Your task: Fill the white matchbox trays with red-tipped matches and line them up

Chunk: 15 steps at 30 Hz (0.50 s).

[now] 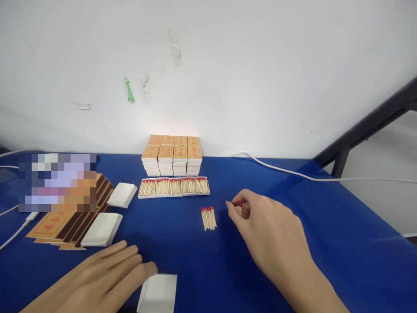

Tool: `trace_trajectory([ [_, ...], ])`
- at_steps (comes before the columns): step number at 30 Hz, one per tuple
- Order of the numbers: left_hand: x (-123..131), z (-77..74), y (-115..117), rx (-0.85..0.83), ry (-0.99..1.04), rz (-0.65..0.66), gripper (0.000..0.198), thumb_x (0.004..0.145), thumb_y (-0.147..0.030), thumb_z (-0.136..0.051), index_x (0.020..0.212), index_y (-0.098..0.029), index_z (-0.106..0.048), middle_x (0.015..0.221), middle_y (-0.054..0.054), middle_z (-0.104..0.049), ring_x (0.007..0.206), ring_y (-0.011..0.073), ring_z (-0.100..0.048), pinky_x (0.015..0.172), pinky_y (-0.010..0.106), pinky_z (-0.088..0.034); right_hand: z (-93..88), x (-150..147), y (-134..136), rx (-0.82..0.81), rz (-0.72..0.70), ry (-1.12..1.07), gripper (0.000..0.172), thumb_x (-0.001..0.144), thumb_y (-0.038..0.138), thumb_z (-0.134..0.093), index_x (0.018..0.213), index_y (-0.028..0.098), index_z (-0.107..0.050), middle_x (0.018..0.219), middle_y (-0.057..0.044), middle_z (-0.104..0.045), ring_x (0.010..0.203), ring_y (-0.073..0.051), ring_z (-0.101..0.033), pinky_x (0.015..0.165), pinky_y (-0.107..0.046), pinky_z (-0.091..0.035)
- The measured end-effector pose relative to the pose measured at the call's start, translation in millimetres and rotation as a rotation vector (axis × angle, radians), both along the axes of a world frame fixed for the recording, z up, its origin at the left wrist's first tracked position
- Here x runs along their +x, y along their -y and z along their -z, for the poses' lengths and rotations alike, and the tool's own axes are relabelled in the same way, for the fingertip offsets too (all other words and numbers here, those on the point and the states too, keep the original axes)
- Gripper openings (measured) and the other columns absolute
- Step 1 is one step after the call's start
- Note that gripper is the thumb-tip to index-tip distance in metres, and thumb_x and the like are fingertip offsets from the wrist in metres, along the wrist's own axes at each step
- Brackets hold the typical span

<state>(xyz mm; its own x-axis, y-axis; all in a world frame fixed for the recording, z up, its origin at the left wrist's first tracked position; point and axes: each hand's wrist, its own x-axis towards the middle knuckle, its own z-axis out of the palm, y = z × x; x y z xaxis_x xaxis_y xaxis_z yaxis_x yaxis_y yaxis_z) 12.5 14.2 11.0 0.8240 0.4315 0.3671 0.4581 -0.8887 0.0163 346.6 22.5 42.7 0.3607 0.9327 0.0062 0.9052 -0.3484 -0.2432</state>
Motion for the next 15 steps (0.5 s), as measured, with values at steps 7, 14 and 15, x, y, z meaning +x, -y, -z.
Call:
trace_trajectory([
  [7,-2.3,1.9,-0.1,-0.017,-0.037,-0.001,0.046,0.127,-0.053,-0.037,0.132,-0.023,-0.072,0.11,0.0,-0.087,0.107,0.0202,-0.084,0.112,0.032,-0.057,0.9,2.0,1.3,-0.103,0.014,0.132,0.03,0.104,0.055,-0.065,0.088,0.034,-0.08,0.088,-0.002,-0.084,0.085,-0.035,-0.076,0.066,-0.042,-0.042],
  [14,-2.0,2.8,-0.2,-0.012,-0.029,-0.001,0.047,0.127,-0.051,-0.036,0.129,-0.023,-0.074,0.109,0.001,-0.087,0.104,0.0199,-0.084,0.109,0.032,-0.058,1.2,1.3,1.9,-0.124,0.02,0.171,0.031,0.107,0.053,-0.064,0.09,0.033,-0.079,0.091,-0.003,-0.083,0.088,-0.034,-0.076,0.066,-0.041,-0.04],
  [15,-1.6,2.0,0.0,-0.008,-0.023,-0.003,0.048,0.128,-0.051,-0.035,0.128,-0.023,-0.075,0.108,0.001,-0.087,0.103,0.0199,-0.084,0.108,0.032,-0.058,0.6,0.8,1.7,-0.132,0.021,0.171,0.031,0.107,0.053,-0.064,0.089,0.033,-0.079,0.091,-0.002,-0.083,0.088,-0.034,-0.076,0.065,-0.04,-0.04],
])
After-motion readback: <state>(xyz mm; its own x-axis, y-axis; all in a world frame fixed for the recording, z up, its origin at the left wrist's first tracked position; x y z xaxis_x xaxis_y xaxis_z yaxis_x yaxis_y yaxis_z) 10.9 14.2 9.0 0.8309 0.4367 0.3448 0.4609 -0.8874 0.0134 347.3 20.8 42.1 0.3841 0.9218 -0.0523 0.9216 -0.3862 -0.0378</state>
